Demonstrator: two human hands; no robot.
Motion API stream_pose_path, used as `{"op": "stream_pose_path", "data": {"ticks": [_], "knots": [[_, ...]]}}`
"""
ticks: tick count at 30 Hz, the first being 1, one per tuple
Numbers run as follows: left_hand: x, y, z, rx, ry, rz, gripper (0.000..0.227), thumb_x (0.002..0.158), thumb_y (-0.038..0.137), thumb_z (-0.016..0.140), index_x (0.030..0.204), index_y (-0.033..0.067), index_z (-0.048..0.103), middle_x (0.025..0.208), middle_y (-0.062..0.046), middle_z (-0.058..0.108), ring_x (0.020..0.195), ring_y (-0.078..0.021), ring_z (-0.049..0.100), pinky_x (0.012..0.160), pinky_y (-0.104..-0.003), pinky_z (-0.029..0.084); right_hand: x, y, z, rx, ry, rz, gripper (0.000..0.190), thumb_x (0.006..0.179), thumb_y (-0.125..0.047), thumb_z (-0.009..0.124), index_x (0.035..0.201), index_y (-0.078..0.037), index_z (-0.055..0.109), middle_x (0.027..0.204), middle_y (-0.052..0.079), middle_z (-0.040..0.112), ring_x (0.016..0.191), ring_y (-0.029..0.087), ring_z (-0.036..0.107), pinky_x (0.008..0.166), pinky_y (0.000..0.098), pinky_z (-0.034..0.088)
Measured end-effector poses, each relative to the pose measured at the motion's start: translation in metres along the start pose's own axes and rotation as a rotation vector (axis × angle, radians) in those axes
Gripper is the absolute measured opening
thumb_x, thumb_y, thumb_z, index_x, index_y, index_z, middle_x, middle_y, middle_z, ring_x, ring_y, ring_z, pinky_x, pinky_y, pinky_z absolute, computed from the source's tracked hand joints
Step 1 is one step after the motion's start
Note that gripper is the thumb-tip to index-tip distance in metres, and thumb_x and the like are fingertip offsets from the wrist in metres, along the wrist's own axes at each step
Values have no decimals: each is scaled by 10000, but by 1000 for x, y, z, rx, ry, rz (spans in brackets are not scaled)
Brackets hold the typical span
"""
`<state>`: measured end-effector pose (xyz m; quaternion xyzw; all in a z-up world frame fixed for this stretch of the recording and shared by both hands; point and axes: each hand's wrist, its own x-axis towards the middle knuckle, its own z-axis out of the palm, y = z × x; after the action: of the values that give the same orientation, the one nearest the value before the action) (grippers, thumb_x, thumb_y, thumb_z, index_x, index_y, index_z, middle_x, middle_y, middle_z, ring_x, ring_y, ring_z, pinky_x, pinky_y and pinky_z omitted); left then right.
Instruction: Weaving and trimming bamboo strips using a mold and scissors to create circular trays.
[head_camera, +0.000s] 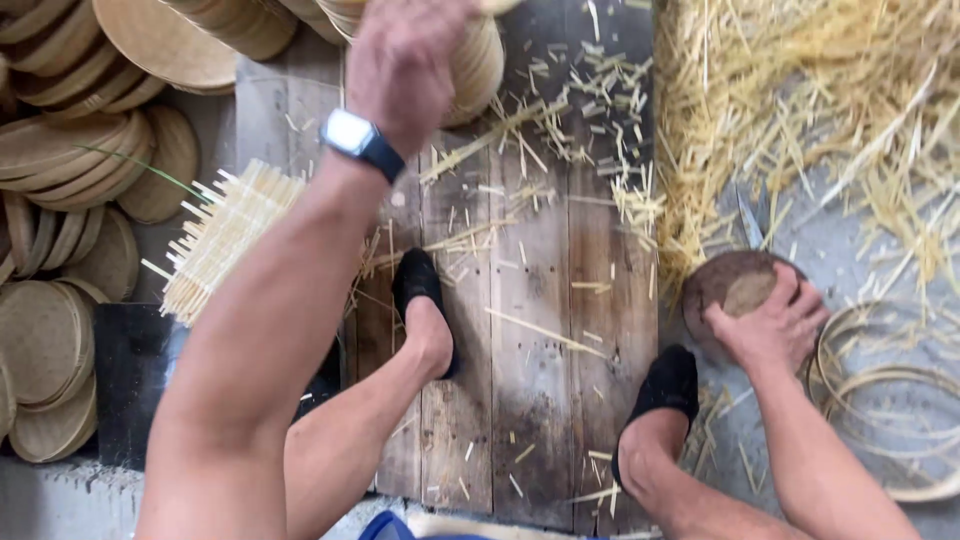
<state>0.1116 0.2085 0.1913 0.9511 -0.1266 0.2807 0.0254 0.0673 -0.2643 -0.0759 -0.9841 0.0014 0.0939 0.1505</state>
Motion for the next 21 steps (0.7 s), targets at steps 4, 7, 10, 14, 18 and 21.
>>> {"op": "stream_pose_path", "data": {"ticks": [4,7,10,14,18,21], "knots": [[7,-87,19,79,-67,-329,114,953,59,669,907,56,774,807,-201,698,770,-376,694,691,-464,549,2,2,3,-25,-27,36,1061,649,-476,859,1548,-203,367,1480,186,345,1352,474,333,1048,618,430],[11,-102,19,-22,-21,-347,97,908,67,693,950,73,780,825,-203,701,767,-375,698,675,-454,546,2,3,3,-32,-46,44,1074,636,-478,861,1547,-215,357,1478,186,339,1356,471,331,1048,610,434],[15,-99,13,-76,-43,-347,185,877,56,694,1027,101,792,833,-209,702,766,-373,702,706,-444,557,4,6,6,-37,-53,49,1076,634,-480,859,1547,-227,350,1473,183,337,1357,468,332,1052,608,435],[14,-96,12,-45,-161,-393,234,874,42,687,1064,118,799,861,-208,713,803,-376,708,756,-445,565,2,8,9,-32,-47,43,1069,641,-480,850,1551,-233,347,1480,183,335,1359,468,335,1059,607,436],[5,-102,21,-79,-154,-444,292,870,3,655,1098,123,792,910,-202,728,826,-349,726,790,-419,575,2,8,8,-33,-47,39,1068,649,-482,839,1558,-228,339,1486,192,328,1349,474,336,1049,612,434],[4,-102,20,-118,-108,-425,299,863,-27,631,1078,107,790,945,-200,733,826,-324,741,808,-399,583,2,9,9,-35,-51,37,1077,646,-484,840,1559,-223,332,1479,198,327,1339,477,339,1049,610,434]]}}
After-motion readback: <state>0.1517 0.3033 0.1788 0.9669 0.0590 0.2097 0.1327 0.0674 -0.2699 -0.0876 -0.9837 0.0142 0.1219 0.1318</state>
